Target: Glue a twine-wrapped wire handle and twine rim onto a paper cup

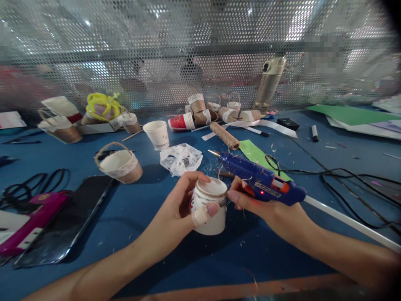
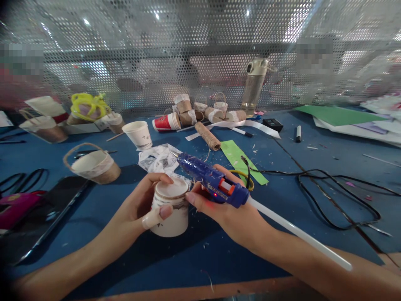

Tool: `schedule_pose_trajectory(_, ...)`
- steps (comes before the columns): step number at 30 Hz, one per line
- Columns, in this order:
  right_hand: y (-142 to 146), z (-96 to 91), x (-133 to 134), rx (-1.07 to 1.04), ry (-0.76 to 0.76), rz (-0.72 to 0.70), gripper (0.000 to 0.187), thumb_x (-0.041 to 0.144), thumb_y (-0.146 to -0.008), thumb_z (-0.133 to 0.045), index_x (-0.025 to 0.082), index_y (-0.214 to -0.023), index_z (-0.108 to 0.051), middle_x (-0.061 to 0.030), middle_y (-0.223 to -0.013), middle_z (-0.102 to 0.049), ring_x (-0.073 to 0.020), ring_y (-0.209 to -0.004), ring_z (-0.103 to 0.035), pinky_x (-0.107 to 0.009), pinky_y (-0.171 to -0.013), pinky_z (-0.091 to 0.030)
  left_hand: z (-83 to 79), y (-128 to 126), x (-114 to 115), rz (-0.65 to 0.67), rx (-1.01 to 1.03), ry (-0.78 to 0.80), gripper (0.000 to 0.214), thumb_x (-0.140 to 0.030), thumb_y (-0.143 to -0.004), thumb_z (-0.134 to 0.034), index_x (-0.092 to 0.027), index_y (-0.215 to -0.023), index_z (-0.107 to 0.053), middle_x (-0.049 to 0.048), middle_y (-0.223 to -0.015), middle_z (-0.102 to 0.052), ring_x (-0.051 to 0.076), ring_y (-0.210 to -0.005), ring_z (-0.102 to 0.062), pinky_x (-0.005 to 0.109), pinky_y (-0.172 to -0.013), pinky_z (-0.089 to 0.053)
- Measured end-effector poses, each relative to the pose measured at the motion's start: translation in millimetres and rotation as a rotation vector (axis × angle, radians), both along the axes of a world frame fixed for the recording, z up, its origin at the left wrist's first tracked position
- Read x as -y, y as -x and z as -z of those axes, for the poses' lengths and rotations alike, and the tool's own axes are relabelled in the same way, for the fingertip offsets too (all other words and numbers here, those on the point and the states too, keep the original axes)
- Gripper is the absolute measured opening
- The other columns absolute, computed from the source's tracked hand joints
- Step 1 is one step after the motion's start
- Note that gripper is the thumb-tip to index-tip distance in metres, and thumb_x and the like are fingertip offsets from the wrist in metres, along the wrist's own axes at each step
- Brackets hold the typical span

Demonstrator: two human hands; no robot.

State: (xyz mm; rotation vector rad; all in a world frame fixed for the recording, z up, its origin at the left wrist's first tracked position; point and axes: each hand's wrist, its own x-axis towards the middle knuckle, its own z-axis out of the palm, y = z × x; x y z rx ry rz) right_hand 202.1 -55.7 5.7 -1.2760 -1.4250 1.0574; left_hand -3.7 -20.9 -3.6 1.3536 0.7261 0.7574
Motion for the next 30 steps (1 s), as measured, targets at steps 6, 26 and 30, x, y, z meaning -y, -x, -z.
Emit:
schedule_pose_trajectory(6, -0.2, 4.0, -2.3, -0.038, -0.001, 0.024, 0.018, 0.035, -0.082, -0.074, 0.021, -0.075, -0.063, 0.0041, -0.067, -0.063, -0.0114, -0.064, -0.061, -0.023, -0.067, -0.053, 1.8, 1.1, -3.6, 0.012, -0.005, 0.022, 0.031, -0.032, -0.088, -0.072, -0.028, -0.112, -0.053, -0.0006, -0.103, -0.063, 0.015, -0.093, -0.058, 0.023, -0.079, -0.044)
schedule_pose_trajectory(26, 2.0, 4.0, -0.8, -0.020, -0.018, 0.096, 0.012, 0.030, -0.081, -0.071, 0.022, -0.078, -0.062, 0.0029, -0.073, -0.065, -0.0131, -0.067, -0.064, -0.024, -0.067, -0.055, 7.9, 3.2, -4.0, 0.038, 0.075, 0.138, 0.033, -0.032, -0.089, -0.068, -0.028, -0.119, -0.054, 0.0051, -0.113, -0.067, 0.027, -0.108, -0.063, 0.035, -0.089, -0.046)
schedule_pose_trajectory(30, 1.5, 4.4, -1.5, -0.021, -0.025, 0.098, 0.013, 0.030, -0.080, -0.072, 0.022, -0.076, -0.063, 0.0033, -0.071, -0.066, -0.0129, -0.065, -0.064, -0.025, -0.067, -0.055, 8.1, 4.4, -4.4, 0.069, 0.077, 0.144, 0.037, -0.036, -0.090, -0.066, -0.028, -0.124, -0.054, 0.0066, -0.117, -0.067, 0.029, -0.111, -0.062, 0.036, -0.088, -0.047)
